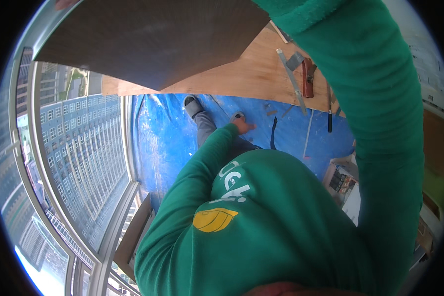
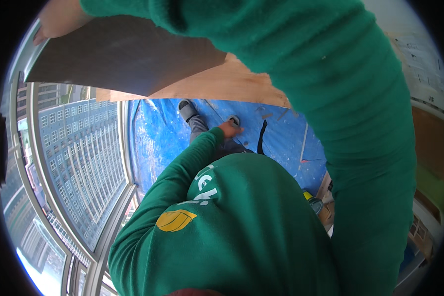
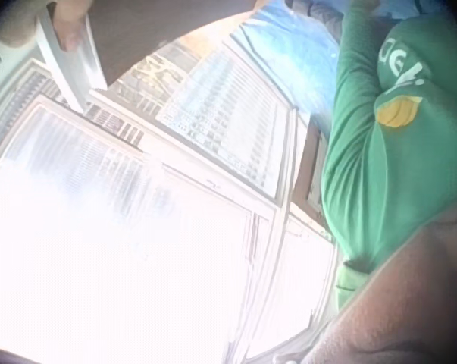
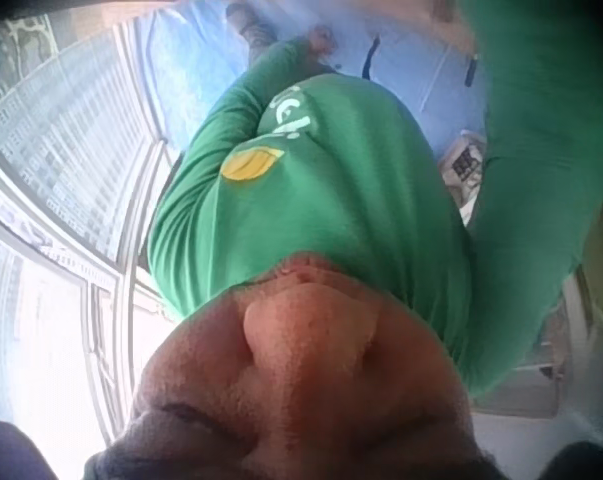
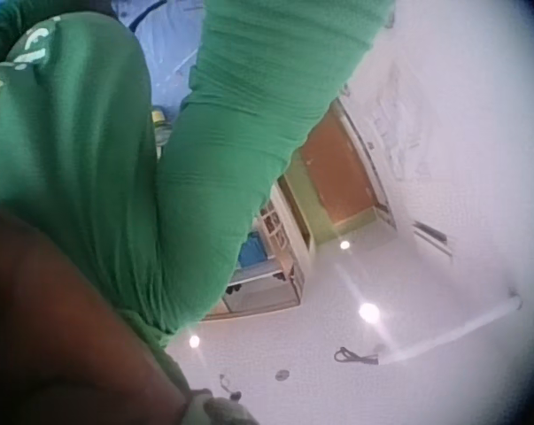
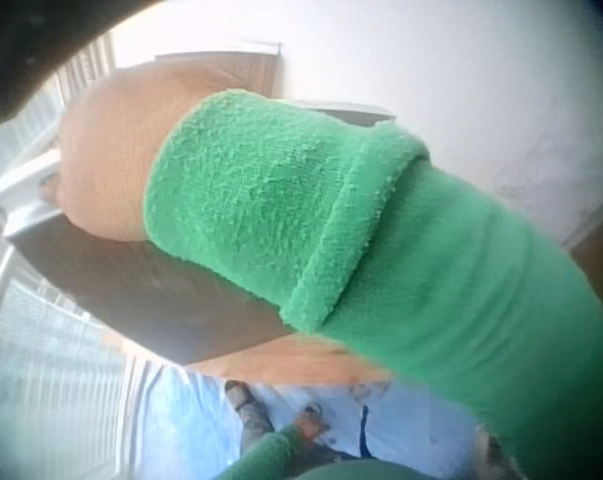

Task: The person uses a utility knife to score and cut a wooden board on a workbench. They flip the board, continue cutting, and then wipe the surface with a cloth. The person also pours liquid from a bottle onto the cloth.

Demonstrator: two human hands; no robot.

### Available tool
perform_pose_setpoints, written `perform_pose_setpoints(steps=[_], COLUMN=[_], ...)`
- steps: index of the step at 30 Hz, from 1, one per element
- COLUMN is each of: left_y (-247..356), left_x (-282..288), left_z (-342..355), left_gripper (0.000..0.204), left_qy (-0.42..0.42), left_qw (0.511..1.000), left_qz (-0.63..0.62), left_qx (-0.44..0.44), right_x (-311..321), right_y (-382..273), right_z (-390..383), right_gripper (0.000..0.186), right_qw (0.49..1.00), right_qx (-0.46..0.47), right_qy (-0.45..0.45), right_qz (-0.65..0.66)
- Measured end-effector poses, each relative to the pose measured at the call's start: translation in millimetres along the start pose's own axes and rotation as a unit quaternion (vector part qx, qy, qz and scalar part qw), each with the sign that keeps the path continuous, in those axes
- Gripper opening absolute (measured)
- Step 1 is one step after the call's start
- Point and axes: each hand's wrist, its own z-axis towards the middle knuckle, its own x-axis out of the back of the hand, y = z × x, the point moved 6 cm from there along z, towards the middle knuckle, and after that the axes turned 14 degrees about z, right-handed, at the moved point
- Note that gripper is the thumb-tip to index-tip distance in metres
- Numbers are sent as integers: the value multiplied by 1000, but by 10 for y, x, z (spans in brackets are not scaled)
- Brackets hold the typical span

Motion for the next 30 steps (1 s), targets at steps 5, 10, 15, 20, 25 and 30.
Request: perform_pose_setpoints(steps=[5,10,15,20,25,30], left_y=[-571,-1269,-1197,-823,-137,967], left_x=[565,1152,1356,1329,1174,1184], left_z=[-422,-1314,-1687,-1369,-1198,-1586], left_gripper=[44,44,30,43,91,123], left_qy=[185,262,318,268,144,-15], left_qw=[972,911,834,848,834,828], left_qz=[34,-316,-449,-451,-524,-493], left_qx=[-144,28,-35,-74,-94,-267], right_x=[234,241,264,384,1196,2183], right_y=[-195,-207,-270,0,484,931], right_z=[-219,-136,-136,-155,-481,-1427], right_gripper=[52,48,44,46,46,52], right_qw=[998,990,984,990,994,922], right_qx=[-35,31,69,25,-11,-110], right_qy=[-33,-115,-155,-135,36,274], right_qz=[36,76,52,29,107,252])
